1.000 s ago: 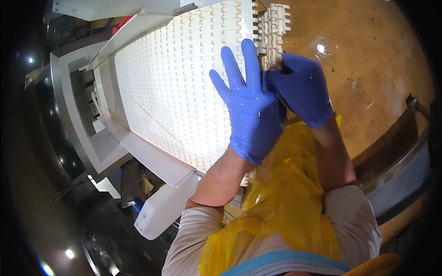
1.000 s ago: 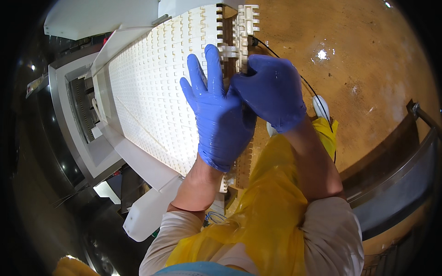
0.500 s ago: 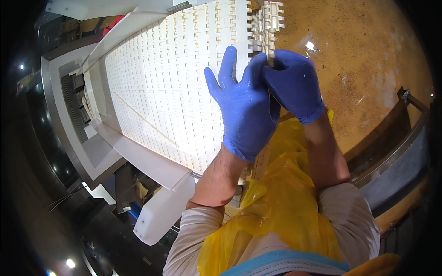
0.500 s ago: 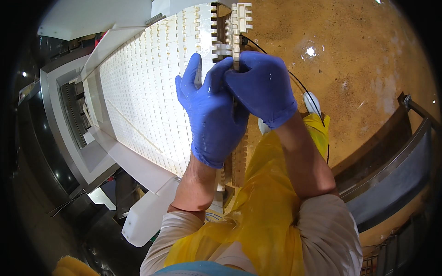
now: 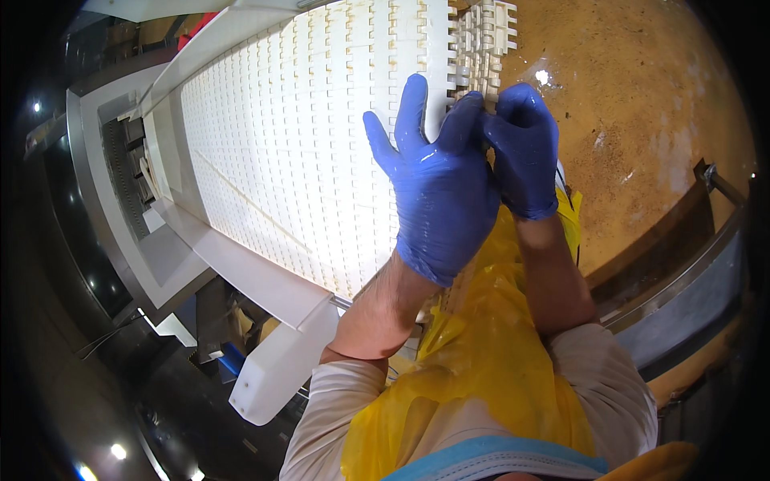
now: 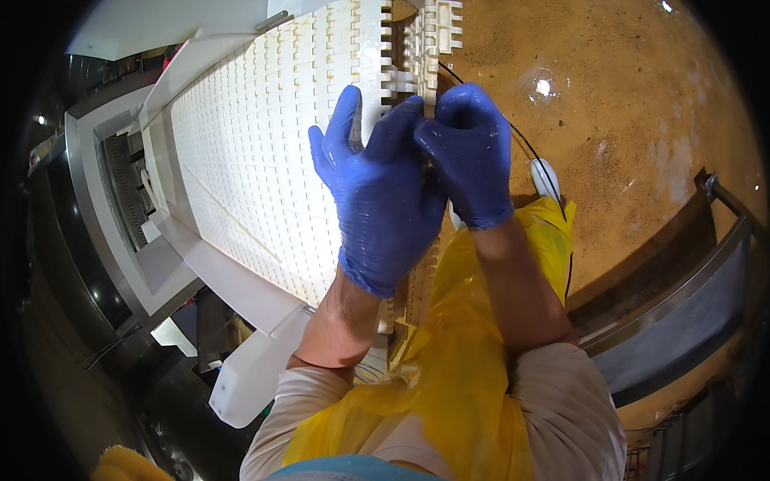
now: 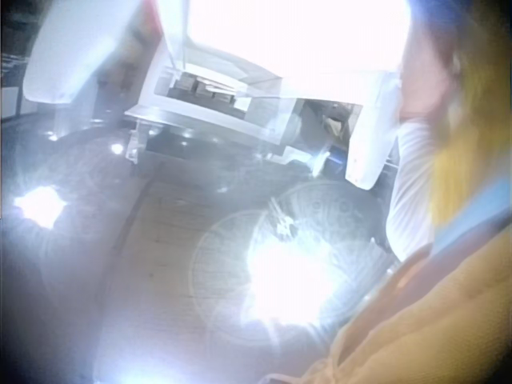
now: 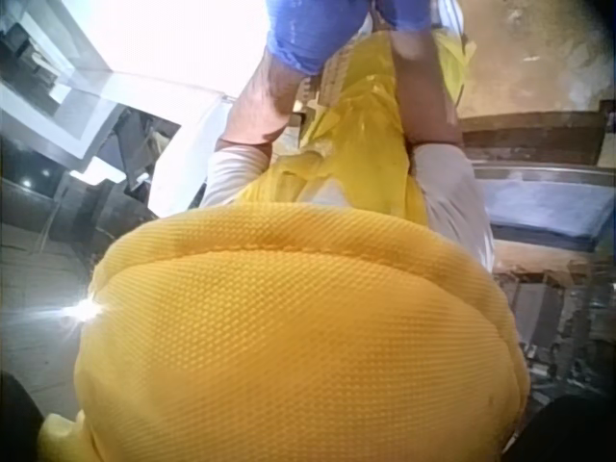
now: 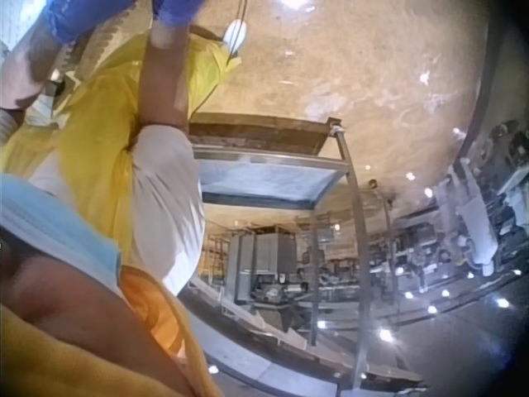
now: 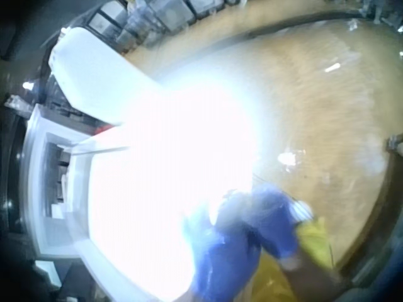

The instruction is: The person assembles a white plastic machine by inserting a grid-like component into a housing, aligning and pressing it into place, then attaching a long white cover piece. The person wears blue gloves and a yellow apron in a workshop with a wet floor.

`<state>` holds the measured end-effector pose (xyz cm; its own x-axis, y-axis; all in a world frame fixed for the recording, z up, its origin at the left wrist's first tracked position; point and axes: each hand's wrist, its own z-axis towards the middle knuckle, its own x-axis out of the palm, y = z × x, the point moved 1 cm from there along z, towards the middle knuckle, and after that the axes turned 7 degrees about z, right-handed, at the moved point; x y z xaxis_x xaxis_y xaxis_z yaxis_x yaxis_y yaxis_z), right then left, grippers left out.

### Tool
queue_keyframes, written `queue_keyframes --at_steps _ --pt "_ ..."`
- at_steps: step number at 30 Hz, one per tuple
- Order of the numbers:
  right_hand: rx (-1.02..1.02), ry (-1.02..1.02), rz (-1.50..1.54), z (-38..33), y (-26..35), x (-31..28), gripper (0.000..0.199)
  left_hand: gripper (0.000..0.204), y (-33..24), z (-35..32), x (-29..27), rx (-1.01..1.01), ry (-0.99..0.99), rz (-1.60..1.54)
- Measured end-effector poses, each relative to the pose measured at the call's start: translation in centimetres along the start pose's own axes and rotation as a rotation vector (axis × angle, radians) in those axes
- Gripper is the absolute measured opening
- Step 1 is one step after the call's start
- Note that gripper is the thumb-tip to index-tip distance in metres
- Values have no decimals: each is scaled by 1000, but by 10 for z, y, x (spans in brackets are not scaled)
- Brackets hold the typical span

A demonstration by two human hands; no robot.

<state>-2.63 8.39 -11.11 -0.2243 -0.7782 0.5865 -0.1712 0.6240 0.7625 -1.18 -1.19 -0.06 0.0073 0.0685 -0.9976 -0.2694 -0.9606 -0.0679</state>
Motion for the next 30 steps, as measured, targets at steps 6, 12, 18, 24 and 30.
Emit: queue_keyframes --at_steps 6,12,18,24,30 --pt "160 153 508 19 -25 -16 33 53 1 2 3 6 -29 51" --pt "-128 449 -412 41 -66 -32 30 44 0 7 -2 -32 6 -51" --pt "445 352 795 26 -84 9 49 47 4 1 -1 -11 -19 -15" --pt "111 123 628 -34 -61 37 63 48 4 -2 -2 -3 32 -2" --pt "21 152 563 -4 -67 29 78 48 9 -1 1 23 -32 -30"
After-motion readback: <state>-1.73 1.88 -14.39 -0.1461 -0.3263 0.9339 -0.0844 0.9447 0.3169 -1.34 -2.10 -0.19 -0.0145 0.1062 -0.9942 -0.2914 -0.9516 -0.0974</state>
